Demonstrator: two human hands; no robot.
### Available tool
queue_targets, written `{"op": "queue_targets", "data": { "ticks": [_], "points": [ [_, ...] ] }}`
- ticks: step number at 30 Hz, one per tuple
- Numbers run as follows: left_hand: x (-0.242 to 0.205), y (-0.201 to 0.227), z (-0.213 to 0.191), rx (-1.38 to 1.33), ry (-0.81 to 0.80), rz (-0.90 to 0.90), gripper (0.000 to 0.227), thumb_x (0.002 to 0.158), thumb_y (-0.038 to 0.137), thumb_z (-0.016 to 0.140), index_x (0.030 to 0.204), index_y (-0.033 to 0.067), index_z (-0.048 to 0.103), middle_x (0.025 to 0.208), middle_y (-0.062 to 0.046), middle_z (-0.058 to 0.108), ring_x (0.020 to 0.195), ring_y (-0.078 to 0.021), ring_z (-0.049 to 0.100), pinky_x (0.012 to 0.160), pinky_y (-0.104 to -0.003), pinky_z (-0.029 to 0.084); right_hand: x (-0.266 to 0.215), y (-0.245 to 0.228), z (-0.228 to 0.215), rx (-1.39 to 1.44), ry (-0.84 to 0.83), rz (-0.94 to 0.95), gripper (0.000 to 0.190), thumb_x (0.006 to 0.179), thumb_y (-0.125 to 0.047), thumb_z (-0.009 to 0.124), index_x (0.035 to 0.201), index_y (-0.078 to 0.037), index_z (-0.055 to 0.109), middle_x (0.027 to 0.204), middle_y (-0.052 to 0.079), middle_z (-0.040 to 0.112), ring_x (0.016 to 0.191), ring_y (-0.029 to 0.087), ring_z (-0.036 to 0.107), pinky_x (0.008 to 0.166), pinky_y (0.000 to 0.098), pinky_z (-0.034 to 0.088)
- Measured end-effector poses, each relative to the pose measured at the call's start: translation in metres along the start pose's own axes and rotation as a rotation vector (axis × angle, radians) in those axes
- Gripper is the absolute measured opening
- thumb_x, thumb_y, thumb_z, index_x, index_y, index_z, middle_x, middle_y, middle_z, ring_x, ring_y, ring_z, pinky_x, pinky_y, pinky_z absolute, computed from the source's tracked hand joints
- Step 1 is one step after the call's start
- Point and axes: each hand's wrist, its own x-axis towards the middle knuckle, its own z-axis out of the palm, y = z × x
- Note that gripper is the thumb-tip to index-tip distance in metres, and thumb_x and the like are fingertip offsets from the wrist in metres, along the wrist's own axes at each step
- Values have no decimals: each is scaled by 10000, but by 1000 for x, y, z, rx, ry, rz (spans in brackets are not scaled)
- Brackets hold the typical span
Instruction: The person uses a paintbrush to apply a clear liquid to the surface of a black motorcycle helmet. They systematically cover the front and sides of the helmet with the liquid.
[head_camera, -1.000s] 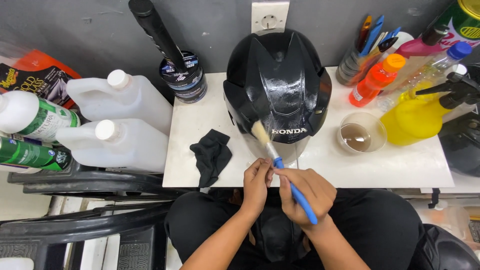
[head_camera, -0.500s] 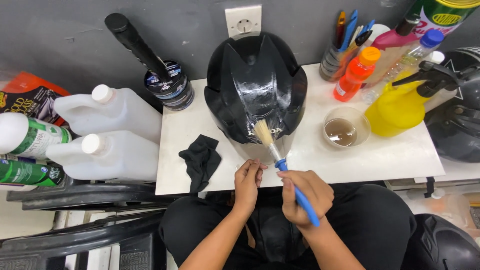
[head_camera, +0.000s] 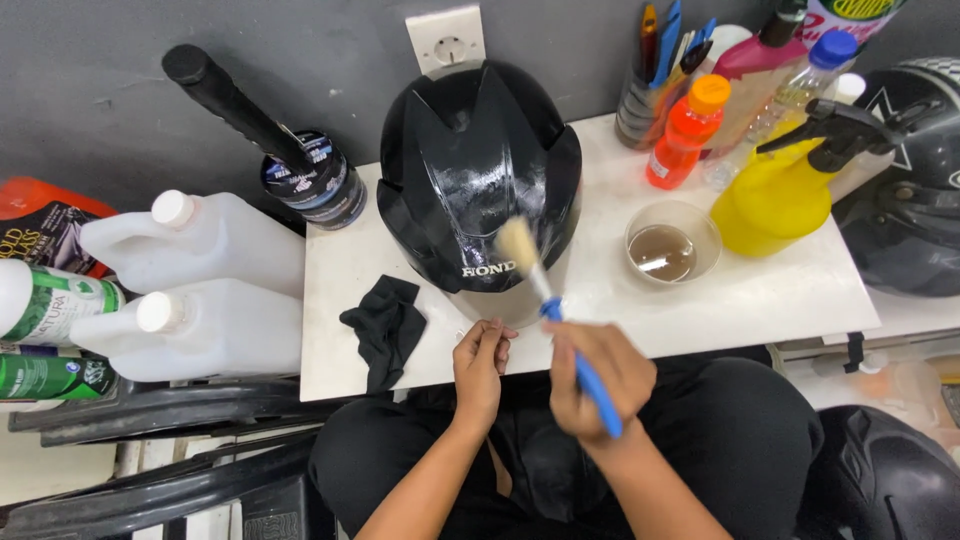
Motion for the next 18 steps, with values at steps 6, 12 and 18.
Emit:
{"op": "queue_targets", "data": {
  "ticks": [6, 12, 18],
  "points": [
    [-3, 6, 0, -2, 12, 31, 336, 1021, 217, 531, 801, -2, 657, 545, -30, 395, 515, -130, 412, 523, -255, 358, 3, 16, -9, -34, 21, 80, 210, 960, 10, 574, 837, 7, 744, 592, 57, 622, 462, 189, 578, 472, 273, 510],
    [-4, 5, 0, -175, -36, 52, 326, 1007, 229, 547, 783, 15, 645, 579, -3, 427, 550, -96, 405, 507, -230, 325, -7, 6, -9, -39, -136, -22, 219, 972, -58, 515, 904, 57, 688, 778, 138, 700, 569, 218, 636, 490, 269, 455],
    [-6, 26, -5, -176, -26, 135, 352, 995, 292, 516, 800, 29, 642, 595, 1, 436, 558, -119, 405, 509, -247, 313, -4, 17, -5, -63, -94, 71, 220, 977, 1, 498, 887, 98, 673, 804, 181, 692, 693, 290, 671, 605, 317, 529]
  ]
}}
